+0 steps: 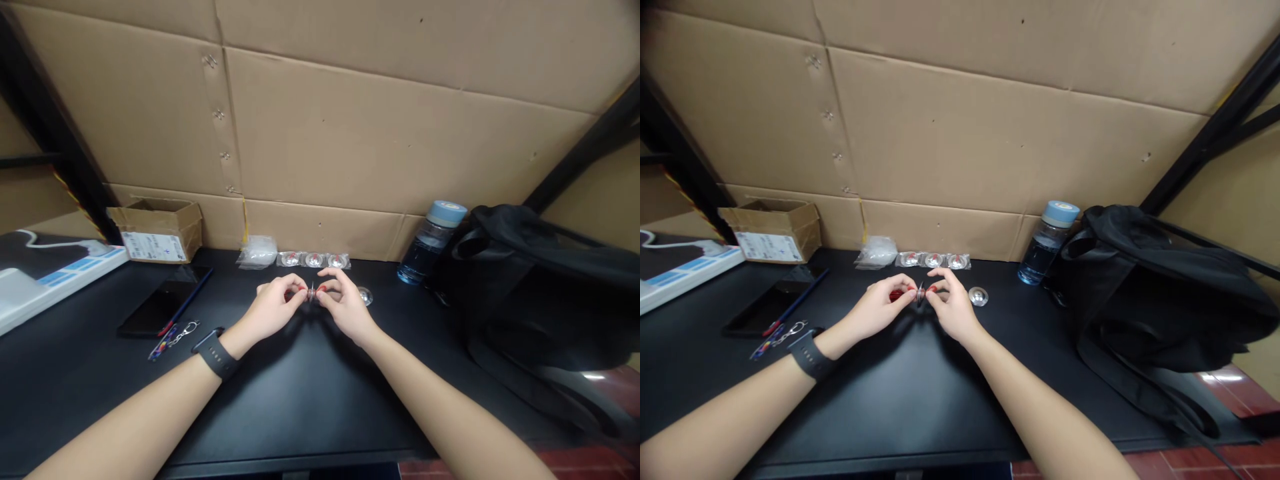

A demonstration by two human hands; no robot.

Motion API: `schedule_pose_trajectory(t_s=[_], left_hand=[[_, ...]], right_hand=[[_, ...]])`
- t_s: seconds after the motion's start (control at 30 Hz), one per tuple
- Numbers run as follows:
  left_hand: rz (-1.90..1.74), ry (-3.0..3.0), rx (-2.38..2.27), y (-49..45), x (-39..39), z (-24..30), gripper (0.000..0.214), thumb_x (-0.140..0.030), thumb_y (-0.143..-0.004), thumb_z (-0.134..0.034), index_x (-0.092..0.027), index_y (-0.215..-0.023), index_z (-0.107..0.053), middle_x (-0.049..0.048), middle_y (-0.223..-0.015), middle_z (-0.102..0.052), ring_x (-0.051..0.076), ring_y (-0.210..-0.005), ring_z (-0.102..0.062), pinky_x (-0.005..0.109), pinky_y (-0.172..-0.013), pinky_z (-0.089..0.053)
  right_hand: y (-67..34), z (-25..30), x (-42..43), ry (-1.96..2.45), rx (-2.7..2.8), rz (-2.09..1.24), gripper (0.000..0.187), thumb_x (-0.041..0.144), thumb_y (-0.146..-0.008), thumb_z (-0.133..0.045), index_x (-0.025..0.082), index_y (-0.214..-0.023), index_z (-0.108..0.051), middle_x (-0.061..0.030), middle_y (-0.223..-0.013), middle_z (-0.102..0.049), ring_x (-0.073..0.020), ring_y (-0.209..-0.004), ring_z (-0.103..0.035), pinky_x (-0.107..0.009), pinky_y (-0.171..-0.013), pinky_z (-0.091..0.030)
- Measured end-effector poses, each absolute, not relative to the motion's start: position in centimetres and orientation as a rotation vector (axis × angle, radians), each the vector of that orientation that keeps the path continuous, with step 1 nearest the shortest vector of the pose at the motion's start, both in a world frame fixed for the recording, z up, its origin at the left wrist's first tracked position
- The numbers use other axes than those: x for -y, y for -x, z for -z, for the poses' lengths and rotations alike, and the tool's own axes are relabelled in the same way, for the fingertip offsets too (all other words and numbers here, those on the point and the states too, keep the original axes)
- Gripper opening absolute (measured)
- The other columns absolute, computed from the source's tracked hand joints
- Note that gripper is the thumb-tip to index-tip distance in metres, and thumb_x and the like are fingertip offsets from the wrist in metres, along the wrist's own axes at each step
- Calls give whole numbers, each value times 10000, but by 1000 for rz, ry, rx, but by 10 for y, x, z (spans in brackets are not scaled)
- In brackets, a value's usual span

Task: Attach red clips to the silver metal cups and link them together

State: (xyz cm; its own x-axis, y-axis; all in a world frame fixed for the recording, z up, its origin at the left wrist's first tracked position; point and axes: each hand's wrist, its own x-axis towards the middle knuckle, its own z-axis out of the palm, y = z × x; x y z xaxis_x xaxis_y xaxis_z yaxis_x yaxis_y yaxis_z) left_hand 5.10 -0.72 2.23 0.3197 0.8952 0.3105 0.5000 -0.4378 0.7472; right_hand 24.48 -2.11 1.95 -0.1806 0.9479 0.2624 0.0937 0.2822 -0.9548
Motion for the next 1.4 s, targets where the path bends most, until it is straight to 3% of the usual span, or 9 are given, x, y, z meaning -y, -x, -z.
schedule_pose_trajectory(t_s=[0.2,0.37,0.67,0.87,1.03,1.17,1.23,1.4], left_hand=[[-949,-2081,-1242,-52,8,-22,131,-356,-959,-559,-254,-943,-640,-17,-895,-762,191,-805,-688,333,-832,-476],[-979,-2044,-1201,-51,8,-22,162,-375,-965,-549,-243,-967,-644,-11,-901,-761,186,-823,-696,314,-834,-490],[-1052,-1984,-1151,-51,4,-19,178,-381,-950,-577,-228,-951,-669,3,-917,-762,176,-830,-700,288,-810,-509],[-1031,-2041,-1118,-50,5,-21,143,-350,-951,-579,-227,-943,-652,6,-957,-754,182,-893,-694,289,-820,-496],[-1009,-2269,-1352,-39,1,-31,201,-384,-982,-525,-251,-978,-676,12,-1021,-749,221,-994,-652,388,-929,-453],[-917,-2496,-1871,-15,-11,-30,275,-380,-967,-520,-255,-901,-756,68,-1342,-652,355,-1269,-483,529,-982,-386],[-750,-2526,-2029,-5,-16,-25,285,-400,-952,-531,-272,-953,-785,77,-1449,-581,404,-1331,-412,577,-980,-374],[-504,-2530,-2101,4,-22,-14,435,-459,-1007,-409,-240,-1155,-754,102,-1497,-548,421,-1346,-407,625,-977,-374]], right_hand=[[-244,-21,24,965,1501,-1217,374,324,-885,-666,304,-1253,-597,22,-969,-554,-138,-747,-740,-317,-728,-632],[-245,-20,22,933,1509,-1279,316,354,-879,-697,273,-1183,-716,-19,-1011,-601,-171,-868,-728,-324,-758,-628],[-242,-27,25,894,1410,-1271,346,400,-830,-780,281,-1155,-782,-39,-1122,-566,-151,-843,-708,-315,-771,-608],[-242,-25,25,873,1439,-1270,512,335,-690,-897,266,-1181,-770,-44,-1224,-569,-169,-937,-708,-351,-938,-575],[-246,-27,22,919,1488,-1207,504,344,-709,-876,260,-1192,-763,-67,-1275,-632,-176,-941,-706,-355,-930,-573],[-254,-30,17,981,1517,-1161,486,345,-727,-859,241,-1191,-759,-80,-1212,-712,-181,-885,-712,-358,-889,-578],[-258,-30,14,986,1531,-1127,479,346,-726,-855,230,-1181,-762,-89,-1231,-711,-186,-883,-714,-358,-880,-578],[-263,-29,8,992,1555,-1060,471,340,-725,-843,222,-1174,-766,-92,-1272,-683,-169,-859,-711,-350,-880,-576]])
